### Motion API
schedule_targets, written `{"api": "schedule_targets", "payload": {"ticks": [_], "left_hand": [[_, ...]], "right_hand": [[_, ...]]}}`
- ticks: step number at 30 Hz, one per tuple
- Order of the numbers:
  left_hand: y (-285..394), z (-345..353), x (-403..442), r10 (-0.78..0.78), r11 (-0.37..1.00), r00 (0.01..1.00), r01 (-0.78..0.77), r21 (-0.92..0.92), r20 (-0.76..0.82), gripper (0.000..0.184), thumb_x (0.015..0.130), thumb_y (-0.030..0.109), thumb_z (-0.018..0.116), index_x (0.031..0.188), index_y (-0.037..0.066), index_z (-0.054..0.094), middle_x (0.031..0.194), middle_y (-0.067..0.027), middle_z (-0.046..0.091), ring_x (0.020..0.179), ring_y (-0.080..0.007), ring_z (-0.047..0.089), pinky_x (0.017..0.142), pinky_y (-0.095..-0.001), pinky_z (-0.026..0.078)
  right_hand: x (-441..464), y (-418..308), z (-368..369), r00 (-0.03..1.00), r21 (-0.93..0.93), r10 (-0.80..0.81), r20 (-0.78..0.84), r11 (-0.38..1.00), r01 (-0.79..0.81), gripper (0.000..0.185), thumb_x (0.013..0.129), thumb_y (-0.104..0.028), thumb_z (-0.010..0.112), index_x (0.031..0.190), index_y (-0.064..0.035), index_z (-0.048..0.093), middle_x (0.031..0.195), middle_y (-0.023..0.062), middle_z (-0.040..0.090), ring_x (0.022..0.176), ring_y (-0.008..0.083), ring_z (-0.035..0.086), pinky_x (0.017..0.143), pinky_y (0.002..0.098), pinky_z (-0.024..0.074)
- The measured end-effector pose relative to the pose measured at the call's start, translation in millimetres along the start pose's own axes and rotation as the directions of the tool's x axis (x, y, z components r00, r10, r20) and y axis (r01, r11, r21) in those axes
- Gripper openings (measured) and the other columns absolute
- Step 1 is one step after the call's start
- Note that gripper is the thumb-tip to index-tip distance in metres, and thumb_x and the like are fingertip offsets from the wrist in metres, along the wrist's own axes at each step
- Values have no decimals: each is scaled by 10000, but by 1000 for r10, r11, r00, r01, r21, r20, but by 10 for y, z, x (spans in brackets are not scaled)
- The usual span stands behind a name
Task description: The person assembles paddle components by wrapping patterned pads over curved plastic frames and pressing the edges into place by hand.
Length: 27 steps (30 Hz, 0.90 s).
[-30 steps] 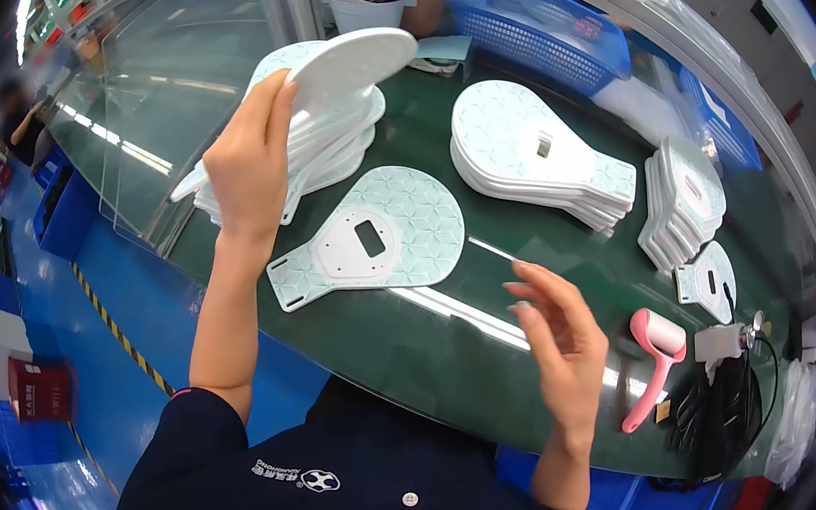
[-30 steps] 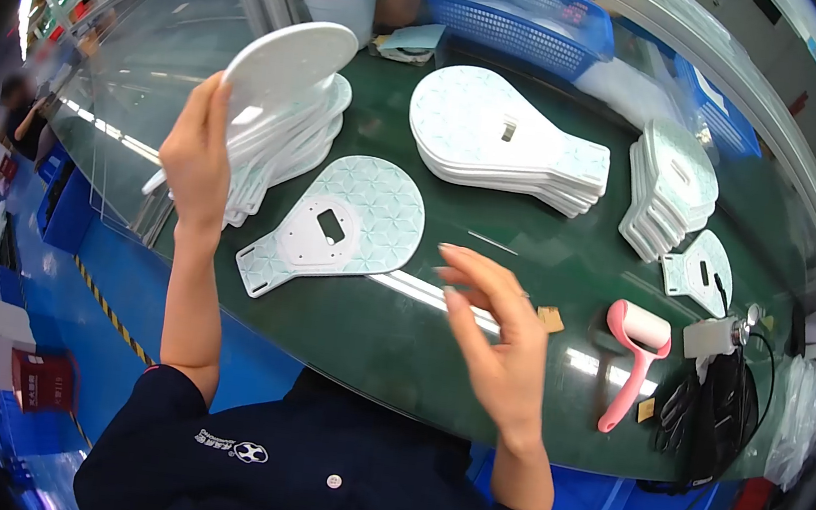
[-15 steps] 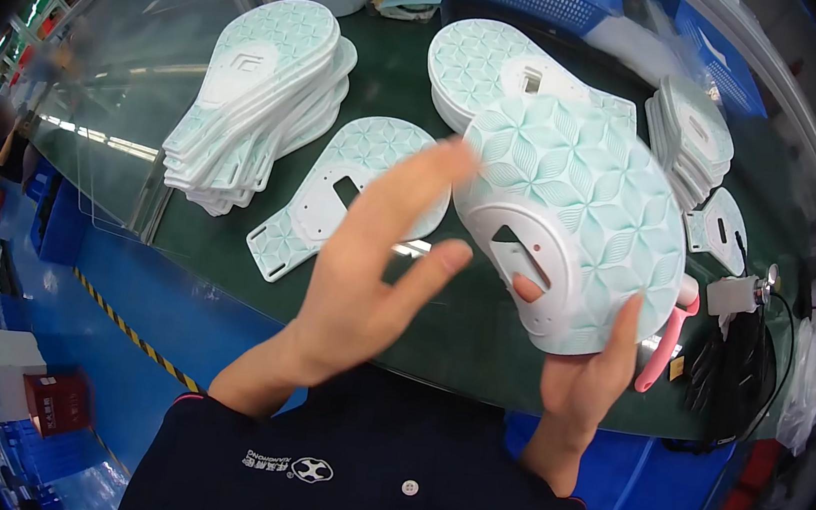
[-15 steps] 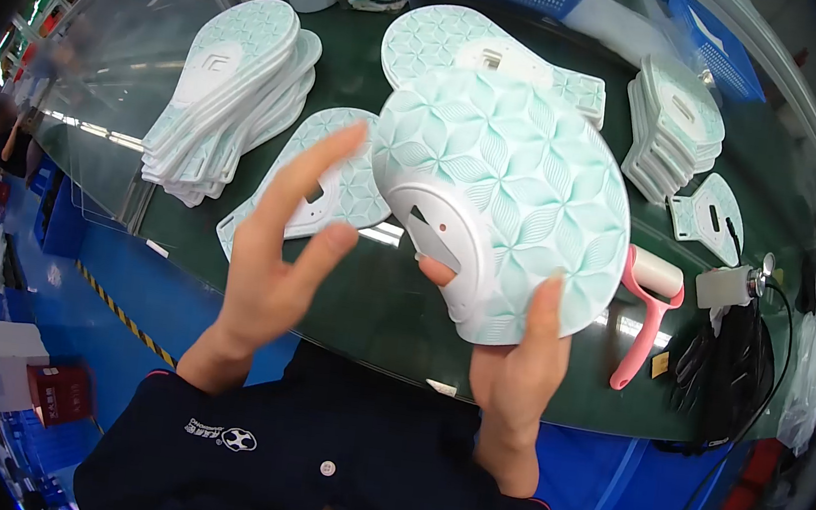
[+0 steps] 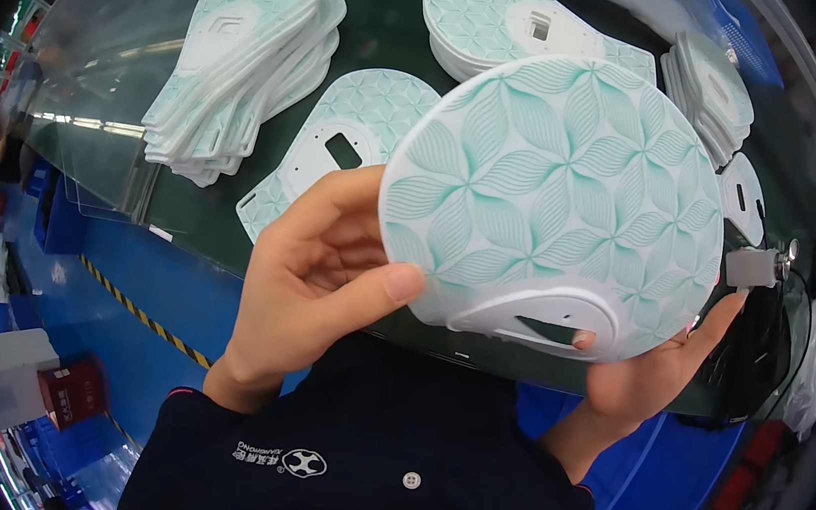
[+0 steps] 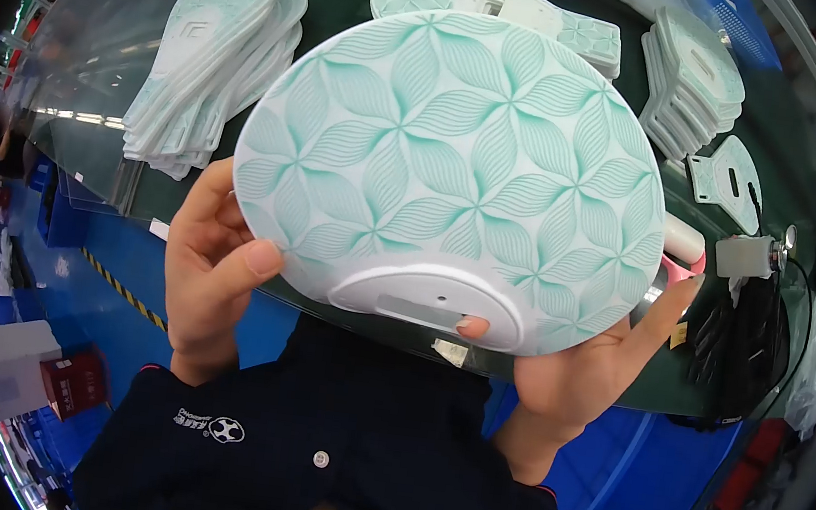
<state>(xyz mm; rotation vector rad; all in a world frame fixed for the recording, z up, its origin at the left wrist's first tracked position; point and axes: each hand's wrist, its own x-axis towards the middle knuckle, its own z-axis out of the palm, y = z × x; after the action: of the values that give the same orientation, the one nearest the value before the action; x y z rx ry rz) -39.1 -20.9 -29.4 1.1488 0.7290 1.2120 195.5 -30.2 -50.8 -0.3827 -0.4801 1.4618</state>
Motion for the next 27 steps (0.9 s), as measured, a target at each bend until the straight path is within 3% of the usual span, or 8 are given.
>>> {"api": "schedule_targets", "payload": {"ticks": [2, 3, 5, 12, 15, 17, 20, 27], "left_hand": [[-21, -15, -24, 46, 999, 999, -46, -24, -16, 477, 787, -40, 585, 1224, -54, 393, 1074, -172, 575, 995, -197, 571, 854, -300, 456], [-25, -19, -32, 63, 998, 997, -64, -28, -40, 448, 793, -29, 583, 1207, -57, 412, 1062, -169, 582, 986, -192, 573, 850, -298, 454], [-29, -44, -47, 82, 996, 994, -83, -15, -75, 380, 812, 11, 579, 1166, -60, 460, 1036, -156, 597, 945, -172, 580, 815, -273, 455], [-23, -123, -92, 45, 996, 999, -47, -75, -24, 337, 829, 43, 569, 1142, -56, 489, 1005, -138, 608, 906, -150, 580, 777, -251, 453], [-9, -62, -82, 38, 999, 997, -40, -25, -68, 332, 829, 42, 568, 1138, -52, 493, 1003, -133, 609, 908, -151, 581, 786, -258, 453], [-4, -45, -67, 60, 998, 995, -61, -9, -76, 326, 830, 43, 568, 1136, -45, 499, 1002, -130, 609, 907, -153, 583, 794, -264, 451], [-13, -59, -65, 44, 999, 997, -45, -20, -69, 322, 832, 47, 567, 1134, -41, 502, 1005, -131, 608, 914, -159, 583, 803, -271, 450], [6, -58, -86, -8, 1000, 998, 7, -13, -64, 316, 854, 118, 562, 1122, -42, 515, 979, -118, 609, 860, -149, 583, 753, -263, 464]], "right_hand": [[2, 50, 139, 920, -80, -50, -389, 997, 21, 667, 905, -560, 225, 1338, -62, 325, 1355, 100, 373, 1219, 260, 377, 1027, 398, 273], [0, 54, 81, 919, -82, -53, -390, 996, 23, 667, 905, -560, 225, 1338, -62, 325, 1355, 100, 373, 1219, 260, 377, 1027, 398, 273], [-17, 76, -70, 999, 145, -24, 49, 989, 17, 636, 917, -530, 230, 1326, -55, 339, 1346, 88, 388, 1210, 261, 389, 1021, 397, 283], [-63, 92, -106, 985, 77, -165, 47, 984, 161, 487, 962, -372, 216, 1353, -92, 292, 1378, 71, 345, 1227, 267, 373, 1023, 431, 291], [-70, 89, -113, 986, 17, -153, -69, 988, 155, 469, 967, -338, 214, 1360, -90, 275, 1384, 72, 334, 1228, 259, 373, 1030, 424, 282], [-55, 97, -169, 973, 16, -155, 172, 988, 154, 474, 965, -345, 220, 1360, -91, 278, 1385, 67, 335, 1233, 255, 368, 1036, 420, 273], [-18, 95, -98, 987, 88, -84, 139, 993, 73, 467, 963, -348, 228, 1359, -107, 287, 1383, 57, 341, 1236, 252, 365, 1032, 415, 282], [-18, 94, -78, 988, 73, -84, 128, 994, 75, 466, 961, -359, 241, 1348, -110, 315, 1376, 44, 354, 1232, 251, 372, 1022, 407, 295]]}}
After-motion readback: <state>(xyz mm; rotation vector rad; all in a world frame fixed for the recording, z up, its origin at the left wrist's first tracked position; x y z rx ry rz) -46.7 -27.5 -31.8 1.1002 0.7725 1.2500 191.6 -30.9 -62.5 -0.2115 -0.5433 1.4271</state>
